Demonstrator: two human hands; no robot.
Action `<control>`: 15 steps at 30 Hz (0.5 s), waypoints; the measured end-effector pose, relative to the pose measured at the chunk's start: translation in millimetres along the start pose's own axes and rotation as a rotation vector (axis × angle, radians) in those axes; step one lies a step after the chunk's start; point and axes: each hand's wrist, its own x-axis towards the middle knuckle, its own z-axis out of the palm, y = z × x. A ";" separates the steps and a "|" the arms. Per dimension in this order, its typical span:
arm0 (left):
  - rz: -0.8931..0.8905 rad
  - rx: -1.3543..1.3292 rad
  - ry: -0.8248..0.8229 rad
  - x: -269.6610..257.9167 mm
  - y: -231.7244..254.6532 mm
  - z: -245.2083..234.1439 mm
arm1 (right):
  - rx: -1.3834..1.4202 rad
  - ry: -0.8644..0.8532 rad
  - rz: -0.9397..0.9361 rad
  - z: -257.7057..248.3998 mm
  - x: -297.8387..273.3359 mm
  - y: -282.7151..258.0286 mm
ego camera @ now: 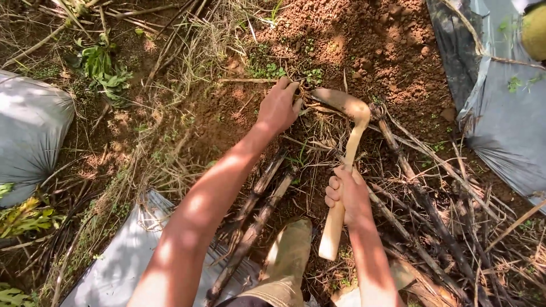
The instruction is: The person uses a hoe to dig into the soil and remove weeds and dry plant debris from a garden bed. They repeatedly strike the ground with the tool and pull out the loosened vegetation by hand, clearing the area between plastic mulch sheets.
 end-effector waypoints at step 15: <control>-0.083 -0.172 0.013 -11.2 11.3 -7.2 | -0.406 0.134 0.054 31.2 5.0 4.1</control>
